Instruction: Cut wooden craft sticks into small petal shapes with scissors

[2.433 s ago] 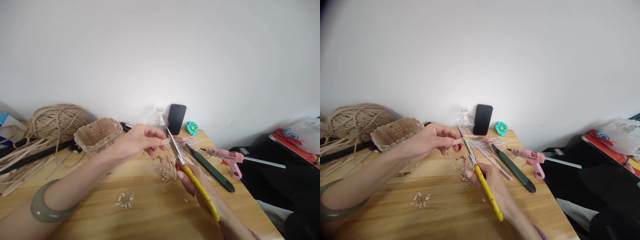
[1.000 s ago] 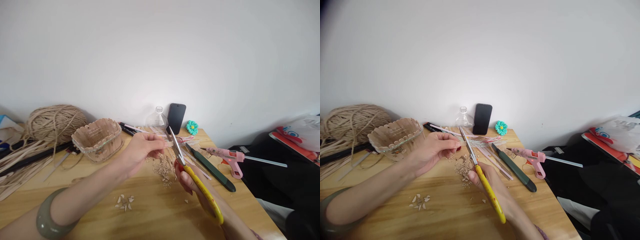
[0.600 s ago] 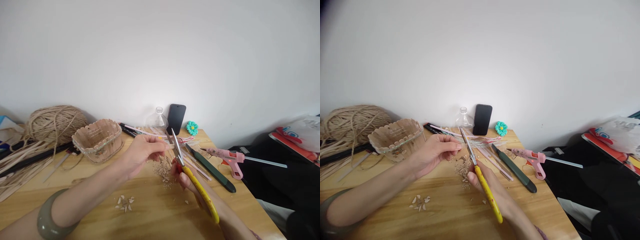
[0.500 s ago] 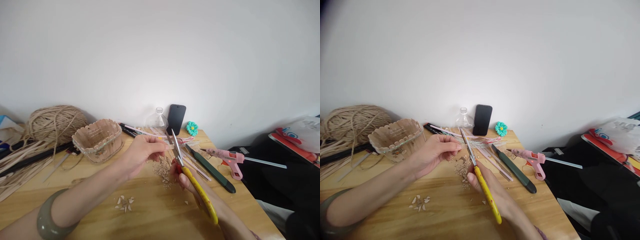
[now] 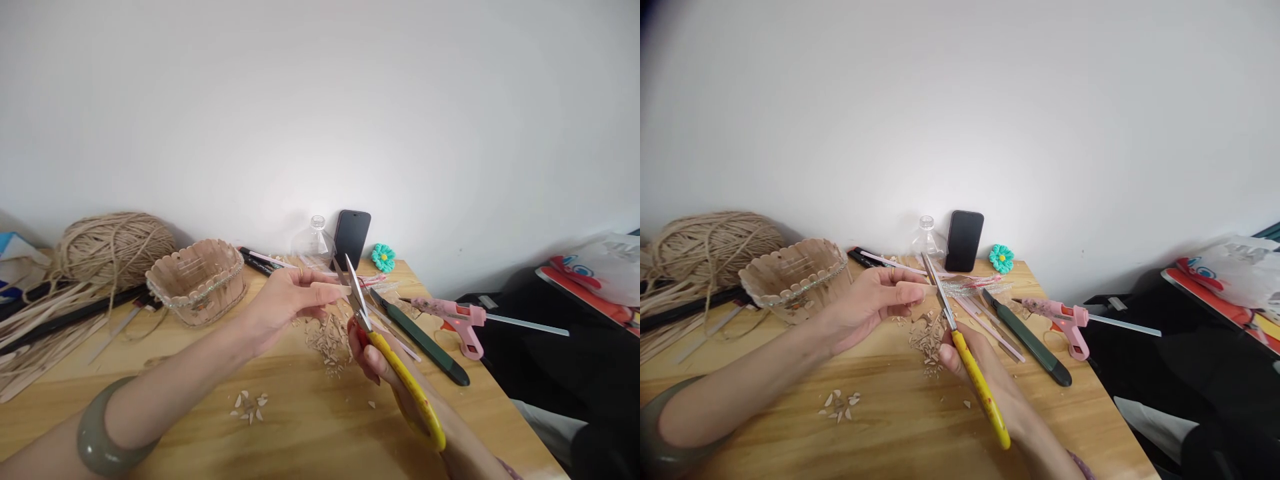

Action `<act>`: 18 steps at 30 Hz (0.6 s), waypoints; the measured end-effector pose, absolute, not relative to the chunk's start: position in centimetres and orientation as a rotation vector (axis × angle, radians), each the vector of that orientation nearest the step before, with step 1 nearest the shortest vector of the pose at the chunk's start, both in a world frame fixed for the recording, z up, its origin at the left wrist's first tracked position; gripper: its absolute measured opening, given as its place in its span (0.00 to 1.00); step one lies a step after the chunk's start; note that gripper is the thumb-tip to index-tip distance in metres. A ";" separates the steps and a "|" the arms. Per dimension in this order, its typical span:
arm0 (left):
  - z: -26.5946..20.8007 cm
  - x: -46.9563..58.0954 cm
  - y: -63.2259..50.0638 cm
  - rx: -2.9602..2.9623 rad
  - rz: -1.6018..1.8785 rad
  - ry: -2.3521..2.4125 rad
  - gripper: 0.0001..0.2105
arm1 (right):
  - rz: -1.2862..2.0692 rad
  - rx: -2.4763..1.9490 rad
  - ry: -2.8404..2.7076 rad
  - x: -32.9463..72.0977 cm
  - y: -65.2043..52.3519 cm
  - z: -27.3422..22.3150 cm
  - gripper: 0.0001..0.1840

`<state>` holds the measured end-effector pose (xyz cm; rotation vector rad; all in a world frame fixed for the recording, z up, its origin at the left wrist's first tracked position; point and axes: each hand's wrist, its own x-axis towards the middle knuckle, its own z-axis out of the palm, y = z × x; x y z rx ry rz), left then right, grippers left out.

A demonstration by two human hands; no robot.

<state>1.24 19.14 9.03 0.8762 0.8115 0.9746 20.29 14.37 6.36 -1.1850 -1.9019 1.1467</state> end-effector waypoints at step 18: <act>9.2 1.2 19.1 1.060 1.083 0.943 0.08 | 1.343 -1.248 -1.830 19.7 14.2 6.9 0.26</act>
